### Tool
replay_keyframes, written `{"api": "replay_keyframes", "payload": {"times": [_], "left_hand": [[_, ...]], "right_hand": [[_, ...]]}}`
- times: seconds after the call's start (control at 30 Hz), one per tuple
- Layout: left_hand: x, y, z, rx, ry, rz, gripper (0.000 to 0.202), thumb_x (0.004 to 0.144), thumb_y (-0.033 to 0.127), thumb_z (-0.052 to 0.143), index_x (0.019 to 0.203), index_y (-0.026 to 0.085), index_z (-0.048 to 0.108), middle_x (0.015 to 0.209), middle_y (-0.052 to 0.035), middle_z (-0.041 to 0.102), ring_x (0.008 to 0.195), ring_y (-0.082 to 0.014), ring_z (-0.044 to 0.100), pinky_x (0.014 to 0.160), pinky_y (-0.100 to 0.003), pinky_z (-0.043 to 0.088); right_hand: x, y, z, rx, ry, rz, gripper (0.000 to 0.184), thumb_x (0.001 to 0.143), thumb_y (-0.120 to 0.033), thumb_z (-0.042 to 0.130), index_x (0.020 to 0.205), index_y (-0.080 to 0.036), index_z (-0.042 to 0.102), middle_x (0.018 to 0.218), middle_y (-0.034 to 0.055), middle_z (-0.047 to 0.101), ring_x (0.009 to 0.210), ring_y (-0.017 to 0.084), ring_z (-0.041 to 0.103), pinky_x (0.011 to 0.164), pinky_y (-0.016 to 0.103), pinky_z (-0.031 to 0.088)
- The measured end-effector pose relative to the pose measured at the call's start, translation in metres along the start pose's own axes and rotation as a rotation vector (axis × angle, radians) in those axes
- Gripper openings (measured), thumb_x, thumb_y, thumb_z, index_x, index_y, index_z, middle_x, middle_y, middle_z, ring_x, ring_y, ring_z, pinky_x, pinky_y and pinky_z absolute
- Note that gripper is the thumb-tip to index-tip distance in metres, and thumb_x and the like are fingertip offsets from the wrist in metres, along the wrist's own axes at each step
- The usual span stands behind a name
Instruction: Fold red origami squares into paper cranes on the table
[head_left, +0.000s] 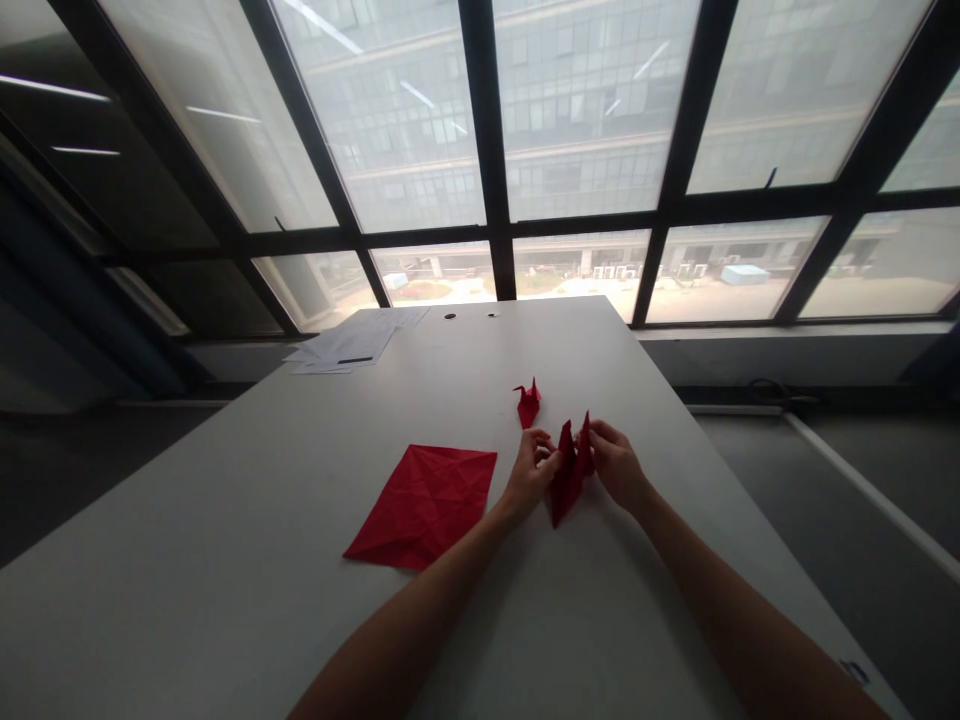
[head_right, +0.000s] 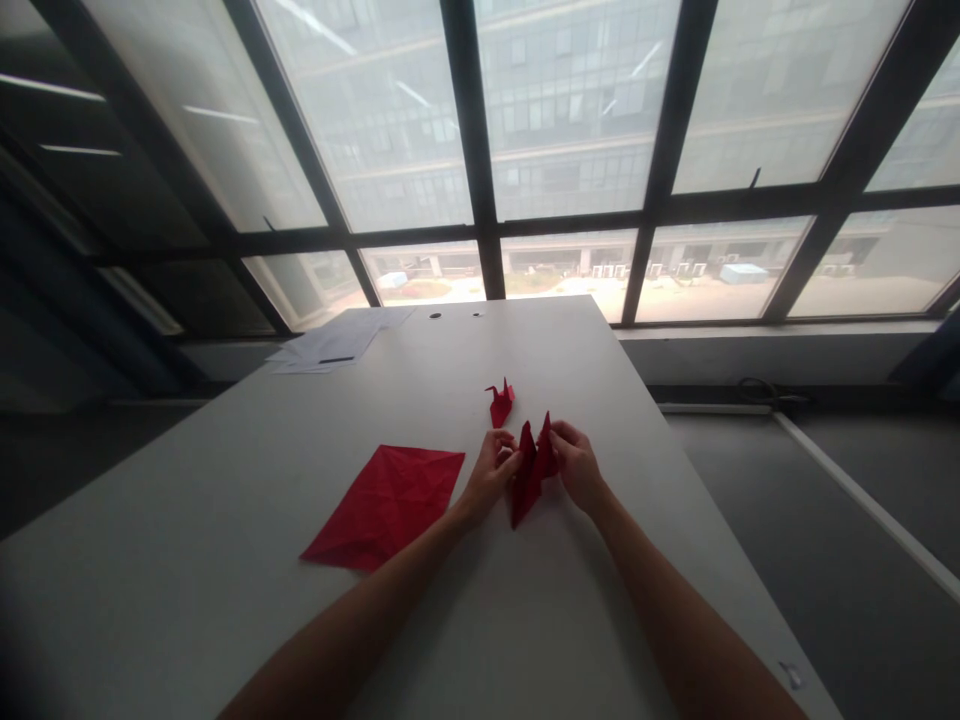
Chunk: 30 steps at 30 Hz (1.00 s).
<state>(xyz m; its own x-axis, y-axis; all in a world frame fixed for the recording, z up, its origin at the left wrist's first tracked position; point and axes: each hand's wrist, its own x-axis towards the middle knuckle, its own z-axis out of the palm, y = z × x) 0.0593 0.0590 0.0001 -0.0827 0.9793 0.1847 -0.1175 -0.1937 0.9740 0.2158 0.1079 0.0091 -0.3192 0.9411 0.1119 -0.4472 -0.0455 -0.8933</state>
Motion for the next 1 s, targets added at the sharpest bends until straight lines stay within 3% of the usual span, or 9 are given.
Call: {"api": "replay_keyframes", "payload": {"times": [0.17,0.27,0.37,0.5,0.63,0.73,0.87,1.0], "left_hand": [[0.003,-0.005,0.0,0.151,0.014,0.018,0.018,0.083,0.033,0.067,0.087,0.017,0.059,0.082,-0.0025,0.061,0.072,-0.0147,0.059,0.063,-0.024,0.048],[0.004,-0.009,-0.002,0.139,0.101,0.024,0.008,0.084,0.022,0.058,0.087,0.016,0.062,0.08,-0.003,0.065,0.071,-0.0156,0.062,0.064,-0.025,0.05],[0.005,-0.011,-0.002,0.062,0.172,-0.016,0.024,0.08,0.015,0.055,0.103,0.015,0.063,0.082,-0.0032,0.067,0.069,-0.0157,0.064,0.064,-0.027,0.053],[0.006,-0.011,-0.001,0.008,0.13,-0.054,0.038,0.076,0.011,0.058,0.113,0.013,0.063,0.078,-0.0033,0.069,0.066,-0.0172,0.067,0.065,-0.031,0.057],[0.007,-0.01,-0.002,0.01,0.177,0.001,0.041,0.076,0.01,0.061,0.117,0.011,0.064,0.083,-0.0066,0.073,0.073,-0.0201,0.071,0.072,-0.035,0.059],[0.007,-0.011,-0.005,0.088,0.281,0.058,0.039,0.077,0.013,0.065,0.116,0.012,0.067,0.084,-0.0077,0.075,0.072,-0.0202,0.071,0.07,-0.034,0.058],[0.008,-0.01,-0.009,0.167,0.36,0.119,0.033,0.077,0.016,0.068,0.109,0.013,0.071,0.088,-0.0091,0.076,0.076,-0.0205,0.071,0.071,-0.031,0.056],[0.008,-0.008,-0.011,0.232,0.413,0.153,0.026,0.077,0.021,0.069,0.102,0.013,0.073,0.087,-0.0086,0.075,0.078,-0.0205,0.07,0.072,-0.03,0.054]], "right_hand": [[-0.005,0.003,0.007,-0.147,-0.06,-0.045,0.026,0.076,-0.045,0.072,0.083,-0.02,0.069,0.068,-0.0012,0.064,0.054,0.013,0.051,0.049,0.024,0.041],[-0.004,0.0,0.008,-0.206,-0.04,-0.132,0.023,0.081,-0.043,0.069,0.082,-0.02,0.068,0.069,-0.0006,0.064,0.057,0.013,0.052,0.051,0.024,0.042],[-0.001,0.0,0.006,-0.194,0.004,-0.213,0.018,0.083,-0.039,0.067,0.081,-0.021,0.067,0.071,-0.0003,0.063,0.066,0.015,0.055,0.061,0.027,0.045],[0.003,0.004,0.004,-0.196,0.1,-0.248,0.018,0.086,-0.04,0.062,0.088,-0.022,0.066,0.075,0.0001,0.063,0.072,0.017,0.057,0.07,0.03,0.046],[-0.001,0.008,0.008,-0.465,0.287,-0.361,0.029,0.094,-0.042,0.047,0.107,-0.021,0.064,0.092,0.0053,0.065,0.086,0.021,0.059,0.076,0.034,0.045],[-0.01,0.01,0.017,-0.743,0.394,-0.533,0.025,0.091,-0.041,0.055,0.104,-0.021,0.059,0.092,0.0046,0.061,0.086,0.022,0.056,0.08,0.037,0.043],[-0.021,0.013,0.03,-1.19,0.279,-0.628,0.024,0.082,-0.037,0.068,0.096,-0.021,0.056,0.095,0.0057,0.06,0.091,0.025,0.054,0.083,0.038,0.04],[-0.025,0.012,0.039,-1.423,0.23,-0.611,0.032,0.08,-0.035,0.07,0.105,-0.02,0.058,0.103,0.0088,0.062,0.098,0.028,0.054,0.084,0.038,0.038]]}}
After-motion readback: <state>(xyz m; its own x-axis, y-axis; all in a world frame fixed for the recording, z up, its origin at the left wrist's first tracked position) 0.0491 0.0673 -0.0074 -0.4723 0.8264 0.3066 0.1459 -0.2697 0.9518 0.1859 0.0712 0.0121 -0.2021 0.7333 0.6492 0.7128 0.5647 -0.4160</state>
